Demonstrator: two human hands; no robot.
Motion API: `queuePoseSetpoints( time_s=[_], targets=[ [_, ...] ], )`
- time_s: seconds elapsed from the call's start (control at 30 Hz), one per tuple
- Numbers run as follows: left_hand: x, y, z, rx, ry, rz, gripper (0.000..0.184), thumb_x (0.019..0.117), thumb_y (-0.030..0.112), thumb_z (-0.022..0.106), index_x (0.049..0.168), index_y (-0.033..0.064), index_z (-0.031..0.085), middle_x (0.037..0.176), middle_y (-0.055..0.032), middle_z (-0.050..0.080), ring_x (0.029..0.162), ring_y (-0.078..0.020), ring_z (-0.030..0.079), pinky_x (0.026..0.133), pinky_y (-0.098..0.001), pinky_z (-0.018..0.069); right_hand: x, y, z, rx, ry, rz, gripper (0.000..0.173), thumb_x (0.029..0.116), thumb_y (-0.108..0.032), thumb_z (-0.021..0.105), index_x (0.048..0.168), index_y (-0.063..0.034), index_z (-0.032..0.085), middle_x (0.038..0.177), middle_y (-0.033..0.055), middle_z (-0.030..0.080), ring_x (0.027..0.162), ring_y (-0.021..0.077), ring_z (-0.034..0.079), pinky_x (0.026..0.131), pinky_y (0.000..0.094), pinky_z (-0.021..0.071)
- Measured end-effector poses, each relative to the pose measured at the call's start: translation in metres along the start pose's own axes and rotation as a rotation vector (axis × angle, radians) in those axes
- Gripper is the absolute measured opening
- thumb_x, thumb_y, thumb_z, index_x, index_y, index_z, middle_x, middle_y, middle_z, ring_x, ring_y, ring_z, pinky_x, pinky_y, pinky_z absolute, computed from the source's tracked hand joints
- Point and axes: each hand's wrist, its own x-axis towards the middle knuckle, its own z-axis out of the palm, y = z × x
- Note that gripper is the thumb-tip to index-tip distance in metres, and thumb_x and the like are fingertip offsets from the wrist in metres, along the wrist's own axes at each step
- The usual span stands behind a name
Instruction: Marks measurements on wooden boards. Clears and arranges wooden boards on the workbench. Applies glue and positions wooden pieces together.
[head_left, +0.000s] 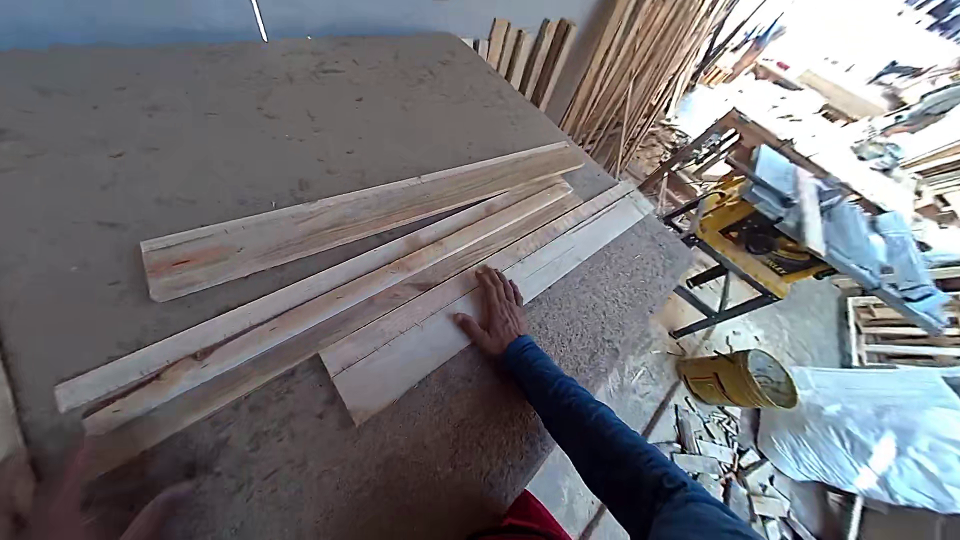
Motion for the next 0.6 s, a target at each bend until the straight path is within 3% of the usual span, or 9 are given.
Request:
queuePoseSetpoints(
  time_s=[0.1,0.17,0.27,0.33,0.47,0.53,0.6],
  targets=[
    [0.066,0.015,0.002,0.109,0.039,0.260,0.116,0.0623,0.063,0.085,0.153,0.0037,0.044,0.160,-0.0340,0.028,0.141,-0.0605,0.033,0.110,-0.0758,0.0315,0.008,0.010,0.003,0.044,0.007,-0.001,0.106,0.0834,-0.085,0.043,0.154,-0.0068,0.043,0.162,0.0150,0.040,0.151,0.0319,0.037,0.122,0.0586,0.0285],
    [0.107,0.015,0.016,0.161,-0.070,0.250,0.125,0.0534,0.058,0.095,0.157,0.0116,0.042,0.161,-0.0277,0.031,0.143,-0.0567,0.033,0.109,-0.0774,0.0323,0.015,0.016,0.003,0.058,0.009,0.002,0.108,0.0820,-0.086,0.044,0.155,-0.0062,0.042,0.162,0.0158,0.040,0.150,0.0334,0.036,0.122,0.0595,0.0278],
    [0.142,0.013,0.031,0.235,-0.195,0.179,0.134,0.0452,0.070,0.093,0.159,0.0258,0.039,0.162,-0.0140,0.037,0.144,-0.0470,0.038,0.109,-0.0740,0.0344,0.030,0.034,0.004,0.060,0.015,0.011,0.108,0.0811,-0.087,0.043,0.156,-0.0082,0.041,0.163,0.0129,0.040,0.151,0.0320,0.035,0.122,0.0592,0.0264],
    [0.145,0.022,0.029,0.228,-0.162,0.197,0.130,0.0463,0.072,0.091,0.157,0.0248,0.042,0.159,-0.0163,0.042,0.141,-0.0470,0.042,0.108,-0.0723,0.0365,0.043,0.050,0.005,0.056,0.026,0.010,0.109,0.0808,-0.088,0.043,0.155,-0.0081,0.041,0.162,0.0127,0.040,0.151,0.0320,0.035,0.122,0.0590,0.0264],
    [0.133,0.023,0.034,0.246,-0.062,0.238,0.119,0.0512,0.088,0.074,0.151,0.0269,0.052,0.156,-0.0139,0.047,0.141,-0.0427,0.045,0.112,-0.0681,0.0341,0.049,0.066,0.005,0.088,0.042,0.012,0.109,0.0808,-0.087,0.045,0.154,-0.0066,0.042,0.160,0.0133,0.044,0.149,0.0316,0.038,0.122,0.0587,0.0267],
    [0.133,0.027,0.027,0.310,-0.051,0.271,0.114,0.0514,0.092,0.068,0.146,0.0294,0.059,0.150,-0.0124,0.054,0.136,-0.0393,0.051,0.110,-0.0658,0.0343,0.048,0.059,-0.003,0.158,0.028,0.036,0.105,0.0811,-0.079,0.057,0.155,-0.0062,0.040,0.158,0.0150,0.044,0.147,0.0336,0.041,0.121,0.0601,0.0276],
    [0.135,0.033,0.015,0.350,-0.053,0.309,0.109,0.0532,0.091,0.067,0.143,0.0301,0.061,0.146,-0.0115,0.058,0.133,-0.0369,0.055,0.110,-0.0663,0.0339,0.047,0.040,-0.017,0.229,0.038,-0.004,0.100,0.0798,-0.065,0.071,0.153,-0.0035,0.041,0.154,0.0192,0.048,0.141,0.0392,0.046,0.114,0.0634,0.0364]
  ],
)
